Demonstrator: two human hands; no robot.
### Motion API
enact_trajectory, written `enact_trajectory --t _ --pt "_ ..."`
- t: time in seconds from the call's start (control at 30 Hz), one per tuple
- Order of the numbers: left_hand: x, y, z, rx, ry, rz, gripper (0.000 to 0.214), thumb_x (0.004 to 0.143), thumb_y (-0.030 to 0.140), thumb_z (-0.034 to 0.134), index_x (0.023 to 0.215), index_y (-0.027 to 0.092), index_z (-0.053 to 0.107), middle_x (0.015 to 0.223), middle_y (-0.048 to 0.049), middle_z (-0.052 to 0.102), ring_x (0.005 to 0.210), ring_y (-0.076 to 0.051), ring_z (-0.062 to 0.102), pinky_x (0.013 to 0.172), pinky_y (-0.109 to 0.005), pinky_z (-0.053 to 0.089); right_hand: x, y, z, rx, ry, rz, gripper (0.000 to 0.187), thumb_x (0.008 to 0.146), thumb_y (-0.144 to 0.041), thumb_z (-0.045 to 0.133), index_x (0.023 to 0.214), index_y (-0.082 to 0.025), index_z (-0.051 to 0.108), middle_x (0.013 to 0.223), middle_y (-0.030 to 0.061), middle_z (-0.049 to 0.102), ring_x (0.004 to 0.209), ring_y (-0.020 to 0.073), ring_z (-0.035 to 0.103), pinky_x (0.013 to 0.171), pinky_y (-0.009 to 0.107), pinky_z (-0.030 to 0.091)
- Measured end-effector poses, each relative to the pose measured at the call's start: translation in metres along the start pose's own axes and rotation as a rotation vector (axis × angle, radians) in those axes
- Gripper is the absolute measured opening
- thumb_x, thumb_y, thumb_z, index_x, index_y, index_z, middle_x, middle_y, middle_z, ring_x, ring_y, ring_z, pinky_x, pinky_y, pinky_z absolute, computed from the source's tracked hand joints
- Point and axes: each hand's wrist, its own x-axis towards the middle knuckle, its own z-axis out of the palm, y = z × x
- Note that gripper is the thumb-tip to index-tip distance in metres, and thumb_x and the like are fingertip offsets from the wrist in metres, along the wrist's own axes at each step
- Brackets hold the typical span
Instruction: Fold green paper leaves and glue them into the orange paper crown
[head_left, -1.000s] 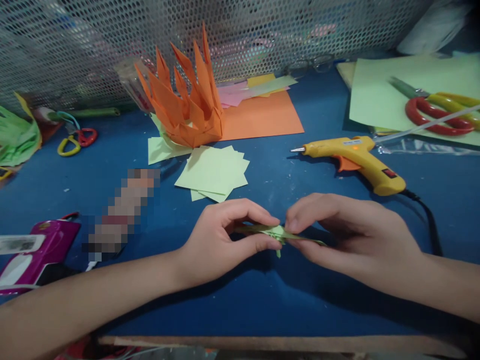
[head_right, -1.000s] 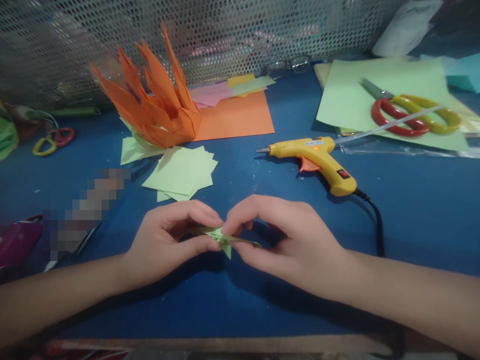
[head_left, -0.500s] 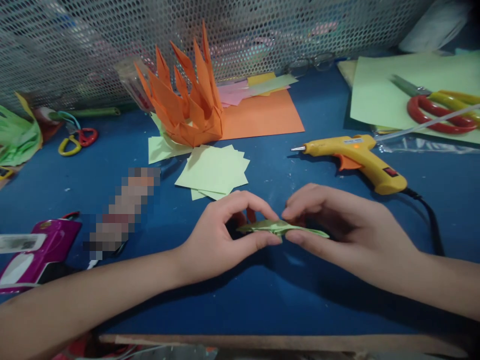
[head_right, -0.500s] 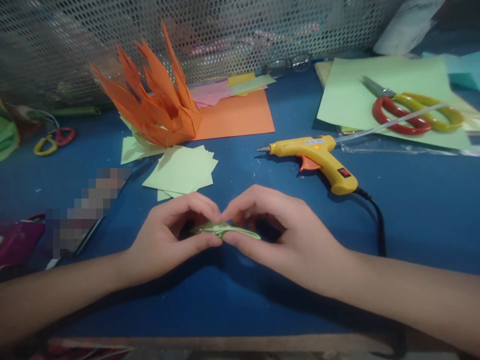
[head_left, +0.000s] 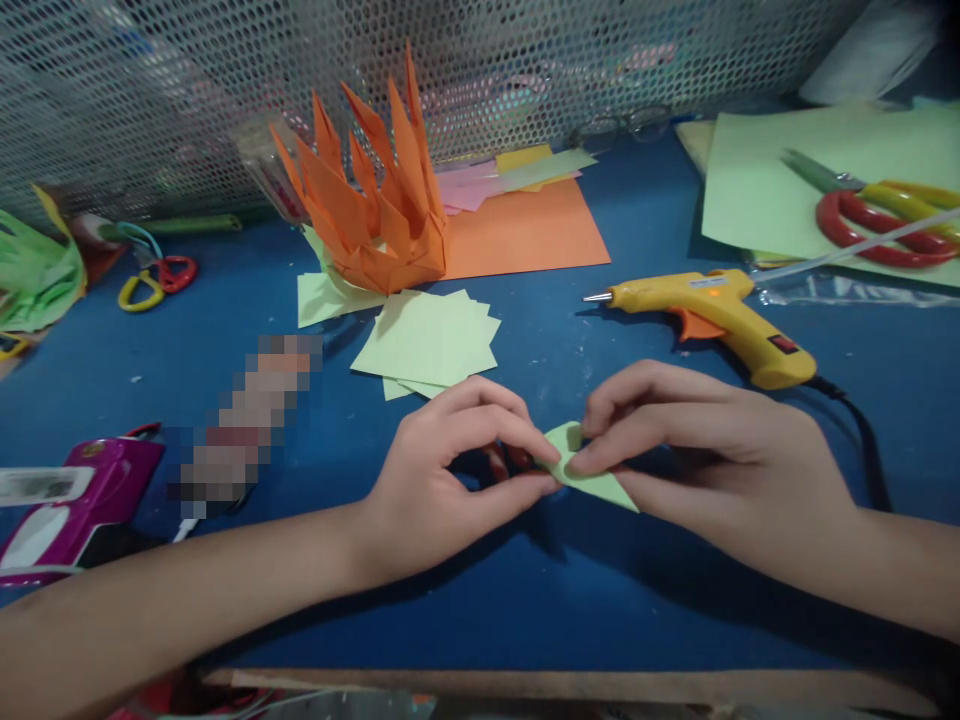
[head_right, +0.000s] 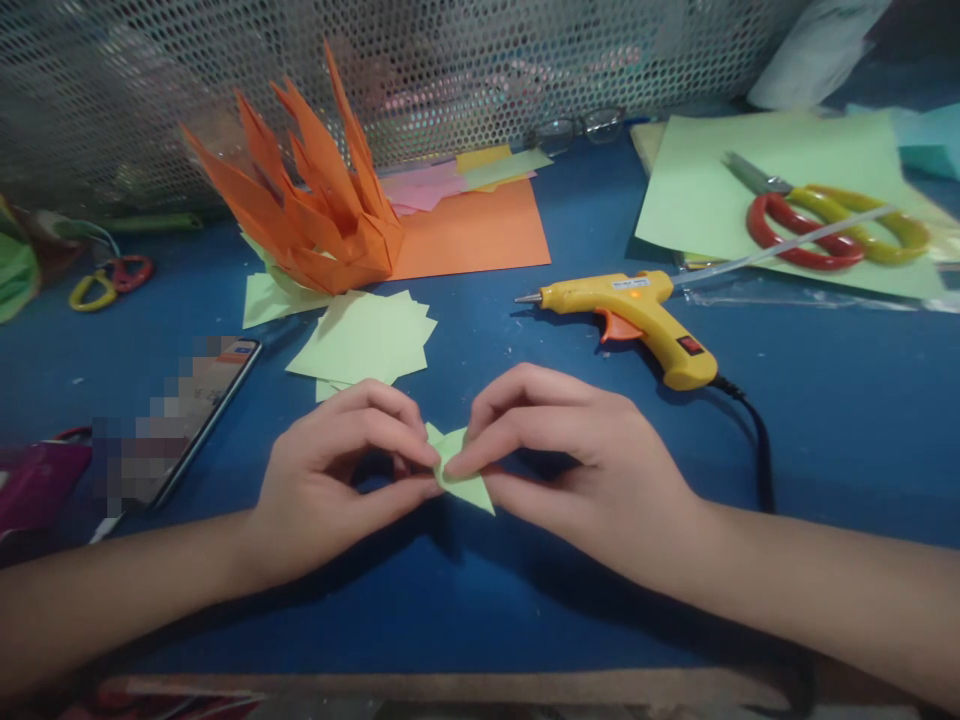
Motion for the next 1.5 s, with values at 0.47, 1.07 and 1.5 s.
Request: enact_trajectory --t 0.47,1.07,1.5 --pt "-0.004 -0.003 -0.002 0.227 -0.033 0.154 0.009 0.083 0.007 0.067 0.084 0.015 0.072 0.088 -0.0051 0.070 0.081 -0.010 0.069 0.077 -0.017 0.055 -0.003 0.012 0.000 -0.077 -0.093 0.050 0.007 0.081 -0.027 0.070 0.079 -0.031 0.075 0.084 0.0012 0.062 0.076 0.0138 0.061 0.070 0.028 0.051" --pt "-0.008 -0.003 -0.002 0.323 -0.096 0.179 0.009 0.085 0.010 0.067 0.091 0.016 0.069 0.094 -0.0047 0.071 0.085 -0.010 0.068 0.080 -0.016 0.054 -0.006 0.012 0.002 -0.114 -0.055 -0.001 0.009 0.084 -0.032 0.069 0.077 -0.027 0.072 0.074 0.0010 0.059 0.071 0.0140 0.057 0.062 0.028 0.047" --pt "-0.008 -0.005 -0.002 0.375 -0.107 0.206 0.011 0.090 0.009 0.059 0.090 0.017 0.067 0.093 -0.0041 0.069 0.083 -0.011 0.067 0.077 -0.017 0.054 -0.008 0.013 0.004 -0.160 -0.121 0.003 0.010 0.086 -0.033 0.068 0.081 -0.024 0.066 0.078 0.0025 0.064 0.076 0.0167 0.058 0.066 0.031 0.049"
